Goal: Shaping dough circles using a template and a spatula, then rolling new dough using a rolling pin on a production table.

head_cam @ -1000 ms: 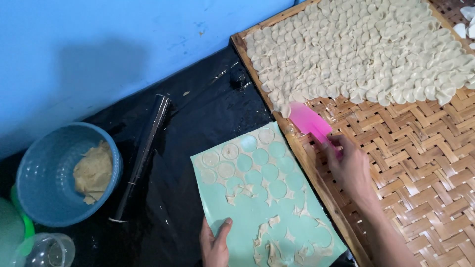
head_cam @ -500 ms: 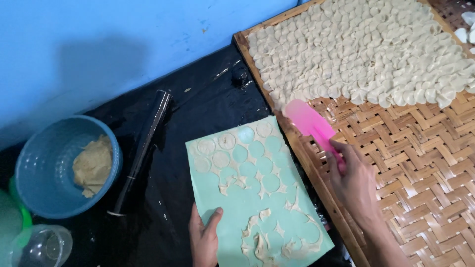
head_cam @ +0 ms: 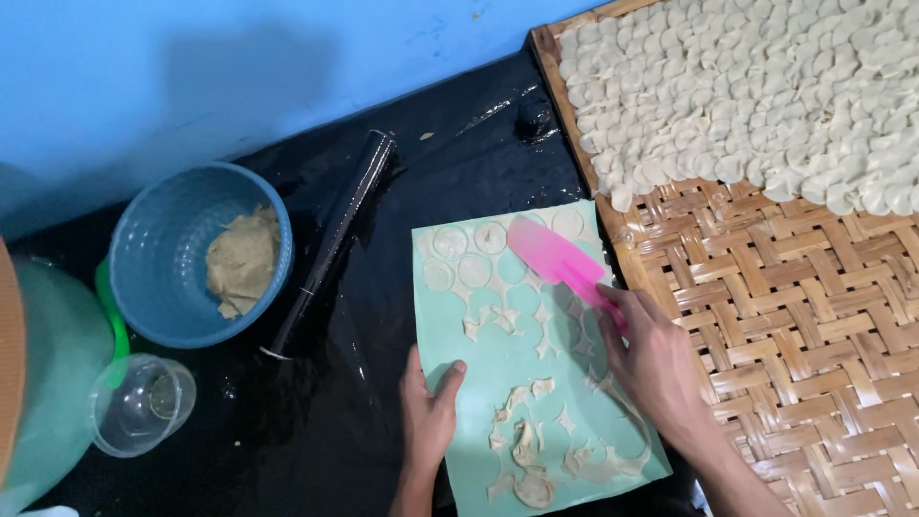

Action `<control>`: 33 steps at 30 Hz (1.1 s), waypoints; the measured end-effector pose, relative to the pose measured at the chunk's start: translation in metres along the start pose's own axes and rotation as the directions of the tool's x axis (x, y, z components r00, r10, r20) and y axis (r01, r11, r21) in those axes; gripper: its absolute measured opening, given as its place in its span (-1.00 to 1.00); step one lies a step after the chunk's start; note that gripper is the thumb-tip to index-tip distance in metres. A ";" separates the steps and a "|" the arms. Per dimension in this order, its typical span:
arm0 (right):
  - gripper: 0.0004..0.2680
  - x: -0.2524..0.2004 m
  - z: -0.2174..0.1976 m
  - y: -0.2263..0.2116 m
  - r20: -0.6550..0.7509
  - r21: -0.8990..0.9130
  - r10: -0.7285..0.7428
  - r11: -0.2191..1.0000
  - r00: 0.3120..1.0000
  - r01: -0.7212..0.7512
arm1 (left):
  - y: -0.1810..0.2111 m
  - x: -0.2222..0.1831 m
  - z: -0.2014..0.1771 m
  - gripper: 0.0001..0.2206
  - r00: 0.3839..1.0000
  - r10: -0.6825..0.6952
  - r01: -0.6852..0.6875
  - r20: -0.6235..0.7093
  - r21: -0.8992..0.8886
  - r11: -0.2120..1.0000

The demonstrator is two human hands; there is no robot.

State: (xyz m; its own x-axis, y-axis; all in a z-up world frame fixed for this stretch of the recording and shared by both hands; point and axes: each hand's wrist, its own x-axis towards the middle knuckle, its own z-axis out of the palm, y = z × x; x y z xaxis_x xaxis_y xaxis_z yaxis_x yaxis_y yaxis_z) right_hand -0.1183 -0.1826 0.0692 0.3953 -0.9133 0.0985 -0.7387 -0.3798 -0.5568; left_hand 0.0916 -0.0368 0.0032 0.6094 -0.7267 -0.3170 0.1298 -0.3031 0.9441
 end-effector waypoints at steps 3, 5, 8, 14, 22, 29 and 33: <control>-0.77 0.003 0.006 0.002 -0.010 -0.036 -0.027 0.999 1.000 0.027 | -0.006 0.000 -0.001 -0.68 1.000 0.026 -0.026 0.005 0.018 1.000; -0.78 0.002 0.010 0.005 -0.003 -0.030 -0.040 0.999 0.999 0.040 | -0.006 -0.001 -0.001 -0.69 1.000 0.030 -0.030 0.010 0.014 0.999; -0.79 0.007 0.014 0.011 0.009 0.016 -0.060 0.998 0.998 0.060 | -0.004 -0.001 -0.001 -0.69 1.000 0.018 -0.018 0.015 0.006 1.000; -0.80 0.011 0.019 0.006 0.011 0.087 -0.064 0.994 0.998 0.062 | -0.005 0.000 0.001 -0.66 1.000 -0.009 0.008 0.029 0.017 1.000; -0.80 0.015 0.027 0.015 0.051 0.181 0.001 0.983 0.999 -0.010 | -0.013 0.001 0.002 -0.65 0.999 0.042 -0.042 0.027 -0.008 0.999; -0.78 0.012 0.028 0.031 0.257 0.474 0.170 0.836 0.951 -0.278 | -0.003 -0.002 0.005 -0.68 1.000 -0.003 0.003 -0.018 0.028 1.000; -0.78 0.005 0.032 0.055 0.294 0.600 0.172 0.733 0.940 -0.321 | 0.005 -0.004 0.007 -0.68 0.997 -0.055 0.059 -0.047 0.087 0.994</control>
State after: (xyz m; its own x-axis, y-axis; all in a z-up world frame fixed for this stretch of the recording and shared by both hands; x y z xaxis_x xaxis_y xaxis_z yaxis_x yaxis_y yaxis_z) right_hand -0.1392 -0.2038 0.0130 0.4053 -0.8807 -0.2451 -0.3405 0.1034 -0.9346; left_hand 0.0843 -0.0397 0.0083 0.6378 -0.6788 -0.3639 0.0966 -0.3982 0.9122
